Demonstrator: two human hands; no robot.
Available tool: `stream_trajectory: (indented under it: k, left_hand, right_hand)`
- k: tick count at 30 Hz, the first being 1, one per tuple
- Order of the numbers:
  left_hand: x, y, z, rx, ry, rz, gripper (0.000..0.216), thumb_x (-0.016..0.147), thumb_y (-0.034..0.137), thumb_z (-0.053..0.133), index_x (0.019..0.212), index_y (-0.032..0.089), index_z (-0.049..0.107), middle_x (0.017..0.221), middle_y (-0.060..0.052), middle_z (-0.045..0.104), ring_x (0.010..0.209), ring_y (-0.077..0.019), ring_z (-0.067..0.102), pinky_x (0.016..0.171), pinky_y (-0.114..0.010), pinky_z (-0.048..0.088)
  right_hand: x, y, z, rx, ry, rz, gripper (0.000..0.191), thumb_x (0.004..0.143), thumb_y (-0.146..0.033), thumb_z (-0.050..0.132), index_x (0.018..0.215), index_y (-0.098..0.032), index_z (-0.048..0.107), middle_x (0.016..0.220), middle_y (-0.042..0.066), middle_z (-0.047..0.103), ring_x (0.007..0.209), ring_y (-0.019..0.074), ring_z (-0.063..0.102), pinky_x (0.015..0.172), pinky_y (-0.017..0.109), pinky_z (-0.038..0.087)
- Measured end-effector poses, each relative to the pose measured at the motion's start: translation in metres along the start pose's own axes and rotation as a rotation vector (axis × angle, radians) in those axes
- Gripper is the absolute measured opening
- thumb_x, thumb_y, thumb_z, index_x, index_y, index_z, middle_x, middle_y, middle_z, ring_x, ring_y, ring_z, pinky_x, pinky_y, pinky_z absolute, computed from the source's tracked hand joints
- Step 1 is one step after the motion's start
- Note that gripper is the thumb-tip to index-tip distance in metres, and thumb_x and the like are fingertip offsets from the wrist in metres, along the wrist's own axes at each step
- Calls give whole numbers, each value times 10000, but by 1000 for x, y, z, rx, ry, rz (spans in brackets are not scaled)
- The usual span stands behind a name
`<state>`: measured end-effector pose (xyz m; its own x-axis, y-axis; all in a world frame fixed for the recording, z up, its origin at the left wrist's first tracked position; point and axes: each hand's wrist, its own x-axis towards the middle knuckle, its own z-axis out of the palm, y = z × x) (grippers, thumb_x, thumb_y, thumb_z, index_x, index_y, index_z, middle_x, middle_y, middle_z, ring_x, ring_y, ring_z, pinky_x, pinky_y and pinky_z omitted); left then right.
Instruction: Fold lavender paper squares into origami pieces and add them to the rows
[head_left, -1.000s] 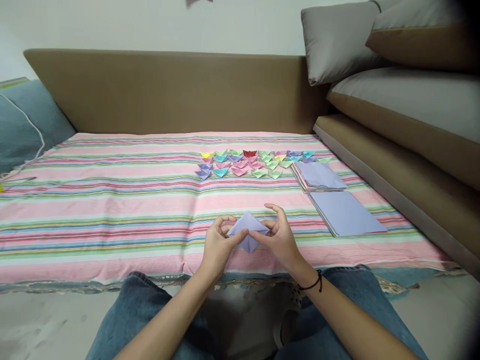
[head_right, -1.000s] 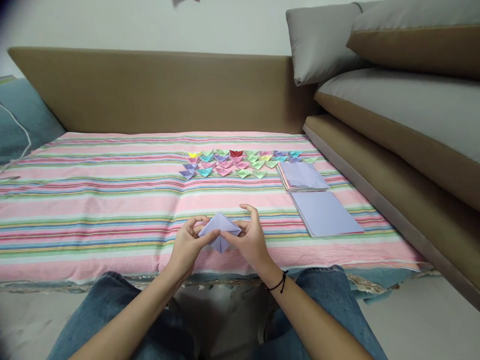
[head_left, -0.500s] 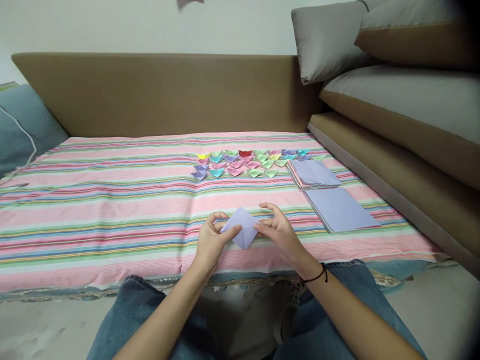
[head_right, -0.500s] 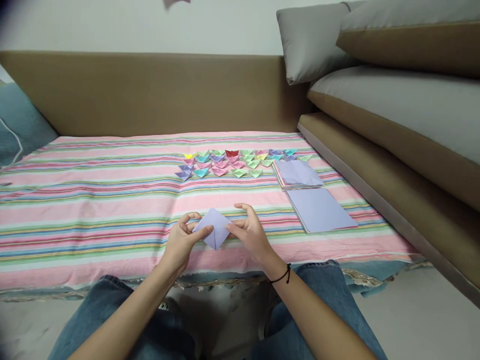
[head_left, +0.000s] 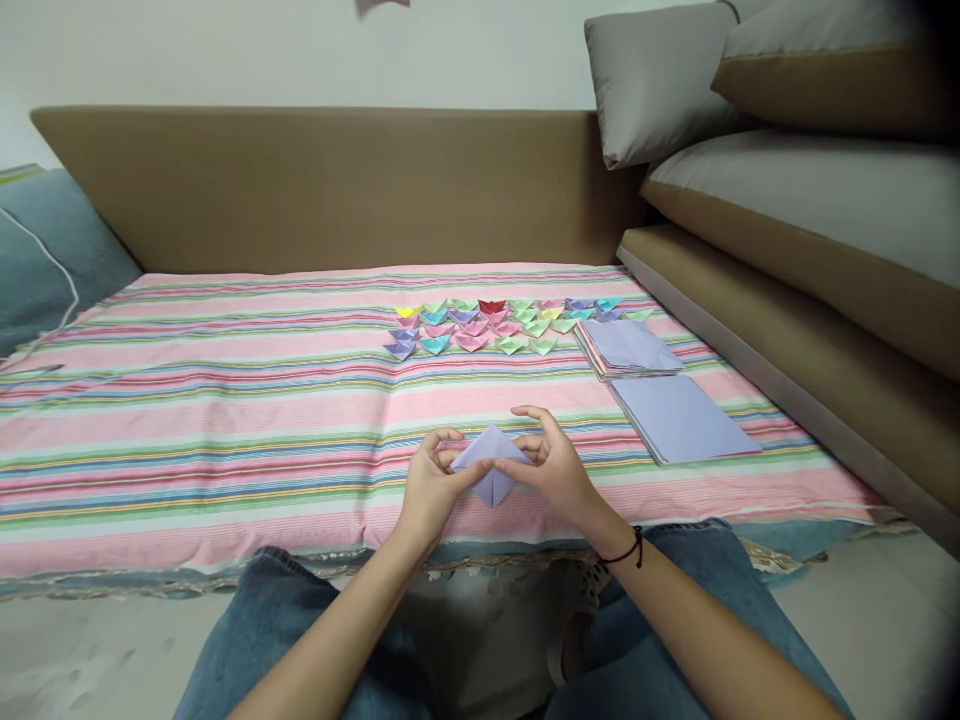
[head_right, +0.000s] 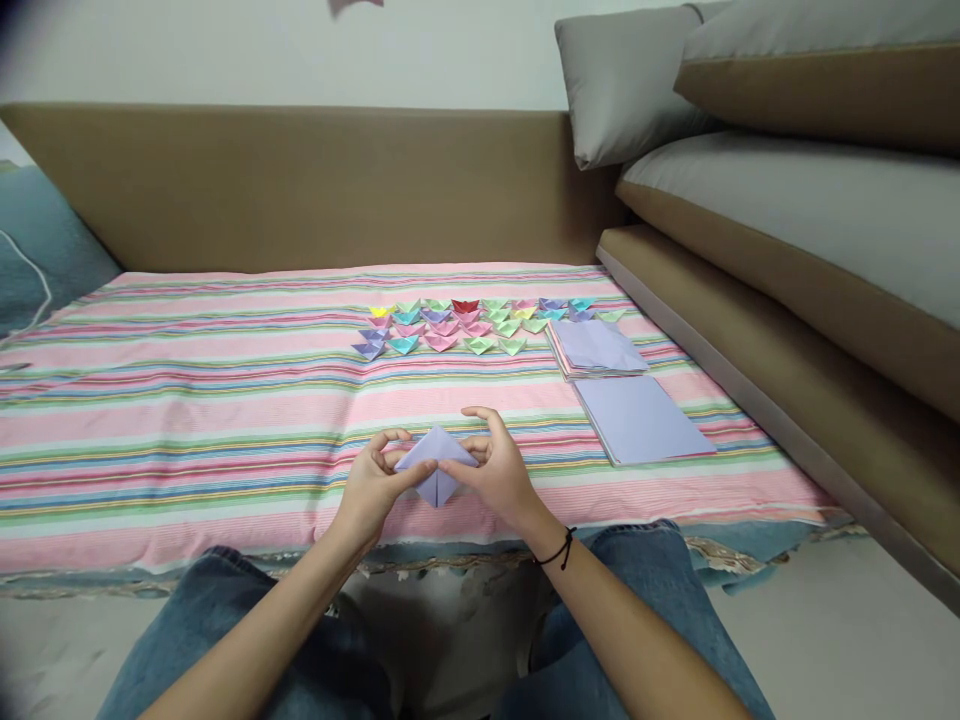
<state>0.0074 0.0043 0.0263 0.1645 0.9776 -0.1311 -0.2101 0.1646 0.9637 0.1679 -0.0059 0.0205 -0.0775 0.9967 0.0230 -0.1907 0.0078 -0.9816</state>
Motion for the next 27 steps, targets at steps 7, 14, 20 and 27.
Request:
stream_trajectory:
  k: [7, 14, 20, 27]
  left_hand:
    - [3, 6, -5, 36, -24, 58, 537, 580, 264, 781, 943, 219, 388, 538, 57, 651, 511, -125, 614, 571, -223, 479]
    - [6, 16, -12, -6, -106, 0, 510, 601, 320, 766, 953, 208, 415, 598, 17, 681, 559, -152, 650, 635, -289, 527]
    - [3, 15, -9, -22, -127, -19, 381, 719, 368, 651, 988, 216, 427, 650, 36, 640, 672, -159, 659, 646, -285, 527]
    - [0, -3, 0, 110, -84, 73, 555, 598, 284, 762, 996, 229, 378, 654, 48, 641, 525, -117, 596, 495, -189, 443]
  right_hand:
    - [1, -6, -6, -3, 61, 24, 618, 584, -270, 770, 1028, -244, 341, 613, -37, 685, 519, 169, 639, 489, 238, 462]
    - [5, -7, -10, 27, 111, 66, 634, 524, -282, 792, 962, -242, 335, 592, -39, 679, 507, 168, 631, 514, 258, 462]
    - [5, 0, -12, 27, 117, 55, 618, 548, -280, 777, 980, -238, 338, 609, -30, 685, 524, 166, 632, 514, 246, 451]
    - [2, 4, -3, 9, 59, 13, 626, 607, -249, 757, 1063, -255, 328, 662, -22, 695, 568, 168, 649, 527, 249, 480]
